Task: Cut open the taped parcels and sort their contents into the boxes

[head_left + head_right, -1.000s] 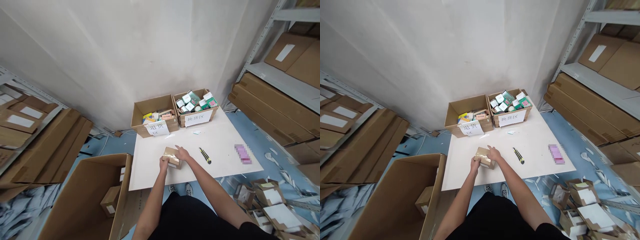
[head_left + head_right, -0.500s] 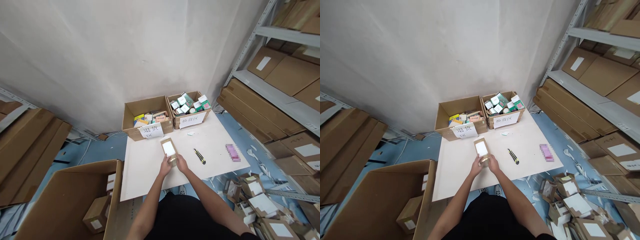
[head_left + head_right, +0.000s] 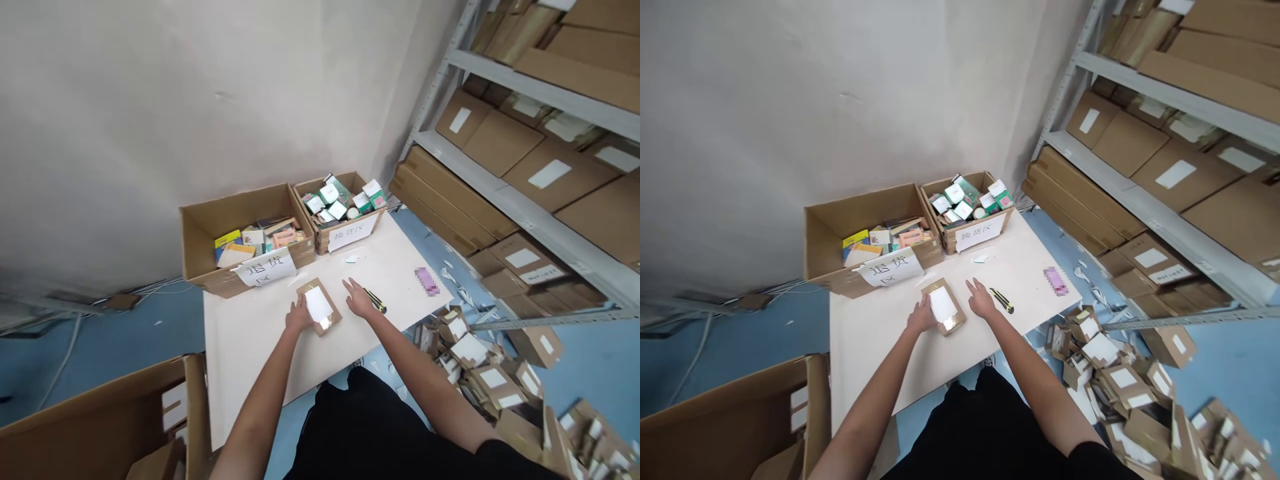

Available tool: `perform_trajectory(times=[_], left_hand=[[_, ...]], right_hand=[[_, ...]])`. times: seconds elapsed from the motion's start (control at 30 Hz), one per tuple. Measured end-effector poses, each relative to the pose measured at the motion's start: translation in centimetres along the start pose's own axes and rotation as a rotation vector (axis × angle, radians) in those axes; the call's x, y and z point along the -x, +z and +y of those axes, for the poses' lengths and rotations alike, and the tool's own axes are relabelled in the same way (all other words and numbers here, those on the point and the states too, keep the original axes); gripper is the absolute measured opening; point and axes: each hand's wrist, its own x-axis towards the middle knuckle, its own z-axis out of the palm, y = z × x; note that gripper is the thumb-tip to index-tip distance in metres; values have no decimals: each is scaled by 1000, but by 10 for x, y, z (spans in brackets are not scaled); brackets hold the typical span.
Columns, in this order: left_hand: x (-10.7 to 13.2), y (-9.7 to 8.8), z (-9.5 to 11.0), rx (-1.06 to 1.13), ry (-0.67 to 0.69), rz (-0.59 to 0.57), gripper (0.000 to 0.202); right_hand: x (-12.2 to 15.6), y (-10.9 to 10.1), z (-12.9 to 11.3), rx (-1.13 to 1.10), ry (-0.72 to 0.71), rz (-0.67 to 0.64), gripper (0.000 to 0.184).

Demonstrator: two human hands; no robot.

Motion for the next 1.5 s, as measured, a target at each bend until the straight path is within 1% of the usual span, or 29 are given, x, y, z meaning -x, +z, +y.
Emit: perform_trajectory(times=[0.1,0.2,0.3,0.4,0.5,0.57,0.63,0.73,0.8,0.83,0.93,1.0,1.03,1.1,1.17,1.23,1.3,1.5], left_hand=[[-2,2,-9,-32,2,32,127],[0,4,-11,-54,-1,41,128],[1,5,-6,-77,-31,37,128],[3,9,2,-86,-84,41,126],[6,15,8,-68,-108,36,127],[8,17,13,-57,-124,31,128],[11,17,18,-55,-155,26,128],[15,16,25,-49,-198,14,130],[16,15,28,-34,-212,11,132],[16,16,30,-22,-221,9,132],[14,18,35,28,-250,3,135],[12,20,39,57,-264,6,136],[12,21,41,65,-265,13,136],[11,22,46,67,-259,25,136],[11,23,50,62,-251,30,136],[11,23,52,68,-245,31,135],[10,23,54,92,-236,42,136],[9,27,50,144,-178,59,137]], right_hand=[[-3,-15,40,-9,118,-16,71],[-2,-18,86,-10,265,-104,68],[-1,-11,130,6,353,-184,67],[-3,4,166,9,389,-238,63],[-9,26,187,24,411,-268,59],[-13,41,193,40,427,-257,57],[-17,52,193,35,439,-256,52],[-24,57,180,-46,399,-311,45],[-31,53,160,-153,331,-332,47],[-35,48,145,-210,287,-325,51],[-47,33,86,-286,100,-262,68],[-55,24,41,-260,-53,-245,68],[-58,21,19,-226,-105,-257,68],[-65,19,-19,-145,-186,-288,68],[-72,20,-46,-54,-211,-334,68],[-77,23,-62,23,-194,-371,68],[-81,24,-70,72,-178,-383,69],[-77,22,-76,148,-161,-372,71]])
